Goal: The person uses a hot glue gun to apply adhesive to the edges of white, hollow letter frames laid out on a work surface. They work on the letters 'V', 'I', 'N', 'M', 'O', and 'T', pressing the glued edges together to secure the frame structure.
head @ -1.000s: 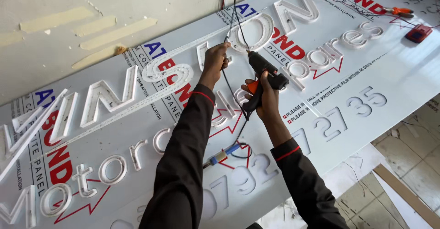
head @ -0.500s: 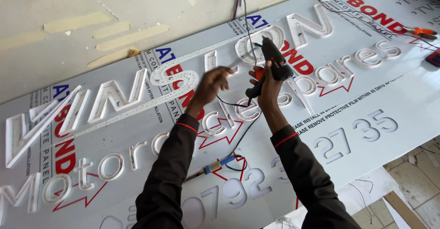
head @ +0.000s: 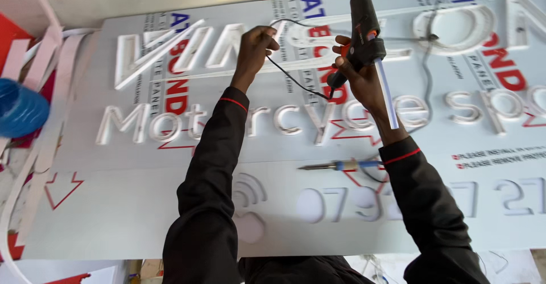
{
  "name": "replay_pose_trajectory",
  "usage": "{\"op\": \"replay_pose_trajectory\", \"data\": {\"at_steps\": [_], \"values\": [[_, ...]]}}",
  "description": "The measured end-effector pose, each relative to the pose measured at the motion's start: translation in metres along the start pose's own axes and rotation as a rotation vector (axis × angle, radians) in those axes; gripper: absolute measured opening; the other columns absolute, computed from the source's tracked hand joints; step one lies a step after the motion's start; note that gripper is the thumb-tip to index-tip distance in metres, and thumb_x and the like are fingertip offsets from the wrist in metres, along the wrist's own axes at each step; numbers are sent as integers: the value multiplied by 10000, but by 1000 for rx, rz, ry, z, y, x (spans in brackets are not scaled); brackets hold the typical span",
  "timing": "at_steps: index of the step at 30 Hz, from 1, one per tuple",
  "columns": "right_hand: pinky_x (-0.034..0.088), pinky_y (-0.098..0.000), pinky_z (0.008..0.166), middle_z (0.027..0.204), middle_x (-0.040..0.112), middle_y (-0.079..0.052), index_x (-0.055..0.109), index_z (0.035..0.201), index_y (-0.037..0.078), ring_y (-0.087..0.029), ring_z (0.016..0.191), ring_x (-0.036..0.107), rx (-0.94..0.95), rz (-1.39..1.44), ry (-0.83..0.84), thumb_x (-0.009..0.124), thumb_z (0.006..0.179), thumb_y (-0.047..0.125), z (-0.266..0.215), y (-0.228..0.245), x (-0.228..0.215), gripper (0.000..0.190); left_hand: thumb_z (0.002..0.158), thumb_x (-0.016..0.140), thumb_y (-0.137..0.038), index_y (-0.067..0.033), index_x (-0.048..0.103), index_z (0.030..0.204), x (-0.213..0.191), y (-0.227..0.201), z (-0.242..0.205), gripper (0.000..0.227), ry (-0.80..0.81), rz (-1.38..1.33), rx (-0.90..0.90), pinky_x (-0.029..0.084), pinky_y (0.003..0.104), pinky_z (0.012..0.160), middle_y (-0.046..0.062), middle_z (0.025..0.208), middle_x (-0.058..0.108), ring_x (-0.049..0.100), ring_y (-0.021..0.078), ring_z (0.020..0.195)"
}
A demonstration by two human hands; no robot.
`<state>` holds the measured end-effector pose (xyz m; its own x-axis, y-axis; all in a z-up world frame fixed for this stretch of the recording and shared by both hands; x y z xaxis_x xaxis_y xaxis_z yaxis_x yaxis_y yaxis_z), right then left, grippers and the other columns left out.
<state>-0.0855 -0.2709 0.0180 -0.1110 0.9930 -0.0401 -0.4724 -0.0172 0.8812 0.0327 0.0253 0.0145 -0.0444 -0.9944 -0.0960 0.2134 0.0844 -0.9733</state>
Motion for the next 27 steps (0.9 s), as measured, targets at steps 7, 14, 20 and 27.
{"op": "replay_pose_trajectory", "data": {"at_steps": [7, 14, 20, 27], "values": [[644, -420, 1018, 1623, 567, -148, 410, 1649, 41, -275, 1421, 630, -80, 1, 120, 632, 1192, 287, 43, 17, 226, 565, 1008, 598, -263, -84, 791, 1115, -204, 42, -17, 285, -25, 123, 45, 592, 304, 749, 35, 802, 827, 803, 128, 806], [668, -388, 948, 1388, 717, -90, 645, 1390, 63, -262, 1239, 758, 81, 11, 48, 595, 1131, 575, 97, 16, 418, 575, 1069, 690, -417, -103, 726, 1287, -472, 145, 5, 384, 51, 93, 99, 512, 267, 783, 39, 1054, 781, 694, 103, 930], [655, -363, 1023, 1360, 780, -114, 659, 1481, 19, -185, 1223, 729, 50, -61, 27, 601, 1201, 461, 168, -39, 460, 526, 1018, 598, -410, -144, 643, 991, -641, 223, -29, 271, -184, 379, -26, 545, 362, 836, 22, 921, 654, 658, 160, 906], [635, -319, 1068, 1245, 811, -83, 679, 1422, 74, -157, 1201, 777, 98, -29, 211, 623, 1165, 547, 243, -85, 536, 541, 981, 818, -565, -53, 585, 1627, -663, 297, 3, 856, -145, 590, 49, 415, 480, 1304, 214, 1672, 601, 557, 373, 1548]]}}
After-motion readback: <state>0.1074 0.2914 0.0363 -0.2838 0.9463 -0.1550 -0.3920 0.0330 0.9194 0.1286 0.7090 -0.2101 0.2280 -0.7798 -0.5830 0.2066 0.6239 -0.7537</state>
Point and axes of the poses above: each hand's wrist, its own z-axis towards the middle knuckle, its own x-axis out of the palm, y = z × x, the point moved 4 cm from there along z, towards the middle knuckle
